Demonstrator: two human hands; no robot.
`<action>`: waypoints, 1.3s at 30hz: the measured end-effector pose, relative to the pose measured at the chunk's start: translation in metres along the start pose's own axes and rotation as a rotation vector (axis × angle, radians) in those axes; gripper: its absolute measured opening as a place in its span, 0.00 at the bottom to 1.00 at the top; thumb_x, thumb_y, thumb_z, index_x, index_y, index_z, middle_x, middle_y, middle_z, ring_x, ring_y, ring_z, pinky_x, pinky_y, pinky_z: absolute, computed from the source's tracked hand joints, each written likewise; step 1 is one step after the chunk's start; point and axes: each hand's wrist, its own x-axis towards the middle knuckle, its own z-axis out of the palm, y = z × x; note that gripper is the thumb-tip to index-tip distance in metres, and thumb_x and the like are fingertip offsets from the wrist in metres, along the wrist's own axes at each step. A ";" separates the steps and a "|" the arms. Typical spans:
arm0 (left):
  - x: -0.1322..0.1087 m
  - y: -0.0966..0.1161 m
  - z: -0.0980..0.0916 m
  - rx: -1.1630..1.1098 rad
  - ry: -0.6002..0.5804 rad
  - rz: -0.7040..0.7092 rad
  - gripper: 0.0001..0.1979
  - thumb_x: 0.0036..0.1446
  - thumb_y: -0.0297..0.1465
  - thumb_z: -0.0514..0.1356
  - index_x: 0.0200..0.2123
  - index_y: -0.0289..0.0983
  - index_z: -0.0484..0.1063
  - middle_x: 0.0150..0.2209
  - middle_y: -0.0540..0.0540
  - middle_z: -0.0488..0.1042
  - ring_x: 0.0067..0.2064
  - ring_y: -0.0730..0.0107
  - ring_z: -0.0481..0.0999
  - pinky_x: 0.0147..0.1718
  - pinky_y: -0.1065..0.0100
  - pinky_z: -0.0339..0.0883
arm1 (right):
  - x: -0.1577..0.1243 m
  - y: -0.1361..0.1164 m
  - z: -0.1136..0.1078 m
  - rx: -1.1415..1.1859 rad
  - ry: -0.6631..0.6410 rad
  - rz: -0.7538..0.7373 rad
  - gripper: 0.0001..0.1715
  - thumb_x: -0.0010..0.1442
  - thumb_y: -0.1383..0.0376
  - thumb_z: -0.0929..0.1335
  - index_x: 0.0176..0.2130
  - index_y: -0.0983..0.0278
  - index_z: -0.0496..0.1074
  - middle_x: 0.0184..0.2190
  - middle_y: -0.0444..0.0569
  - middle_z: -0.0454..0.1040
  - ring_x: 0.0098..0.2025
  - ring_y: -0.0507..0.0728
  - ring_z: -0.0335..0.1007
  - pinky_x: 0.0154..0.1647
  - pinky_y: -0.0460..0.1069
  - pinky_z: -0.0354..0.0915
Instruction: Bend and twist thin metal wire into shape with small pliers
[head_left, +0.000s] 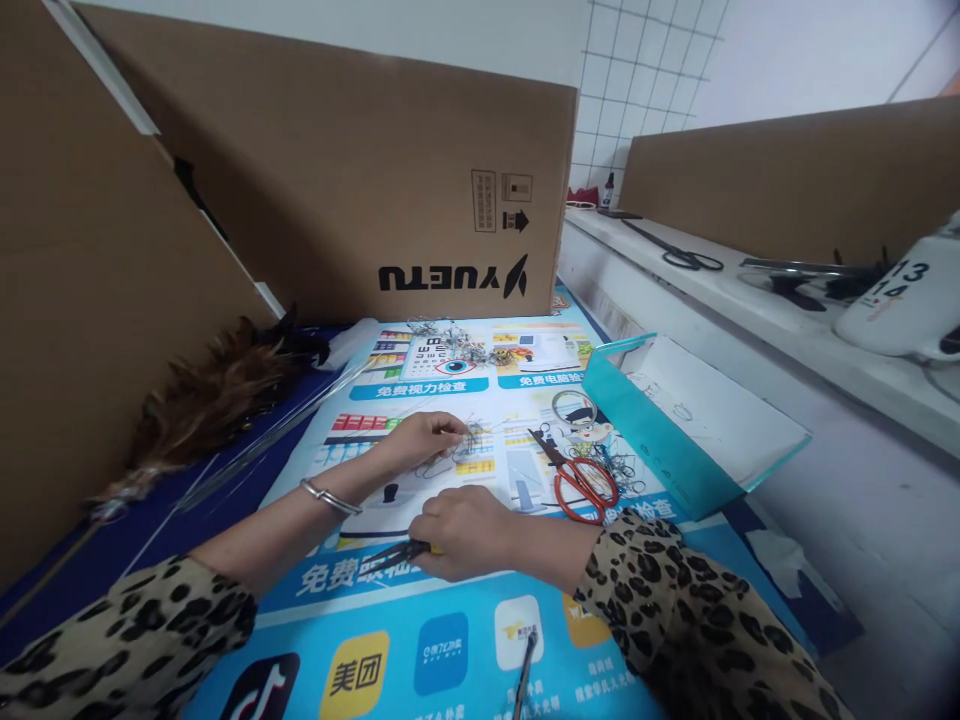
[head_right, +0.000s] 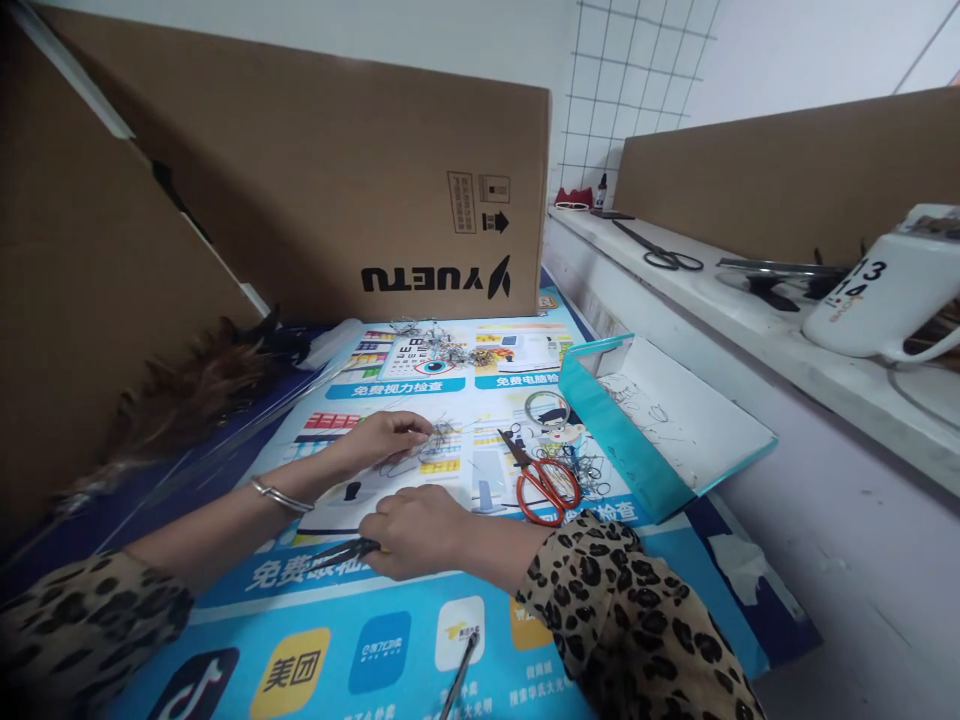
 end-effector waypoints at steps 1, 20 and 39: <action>0.000 0.001 -0.002 0.012 0.014 0.004 0.16 0.43 0.39 0.63 0.35 0.36 0.75 0.16 0.53 0.66 0.16 0.76 0.62 0.15 0.74 0.52 | 0.000 0.000 0.000 0.006 -0.001 -0.001 0.18 0.58 0.52 0.61 0.38 0.61 0.68 0.35 0.45 0.73 0.38 0.56 0.68 0.38 0.49 0.60; -0.135 -0.025 -0.049 0.392 0.027 0.072 0.12 0.49 0.40 0.59 0.34 0.40 0.75 0.34 0.47 0.76 0.39 0.61 0.71 0.38 0.67 0.63 | 0.005 0.006 -0.007 0.147 0.009 0.427 0.15 0.60 0.55 0.60 0.38 0.62 0.68 0.36 0.48 0.70 0.41 0.56 0.65 0.36 0.46 0.58; -0.140 -0.031 -0.034 0.556 -0.097 0.103 0.09 0.50 0.38 0.58 0.32 0.39 0.72 0.30 0.48 0.72 0.31 0.65 0.69 0.30 0.69 0.61 | 0.009 0.007 -0.009 0.138 -0.081 0.390 0.18 0.59 0.53 0.61 0.39 0.63 0.69 0.38 0.50 0.70 0.43 0.58 0.64 0.37 0.48 0.58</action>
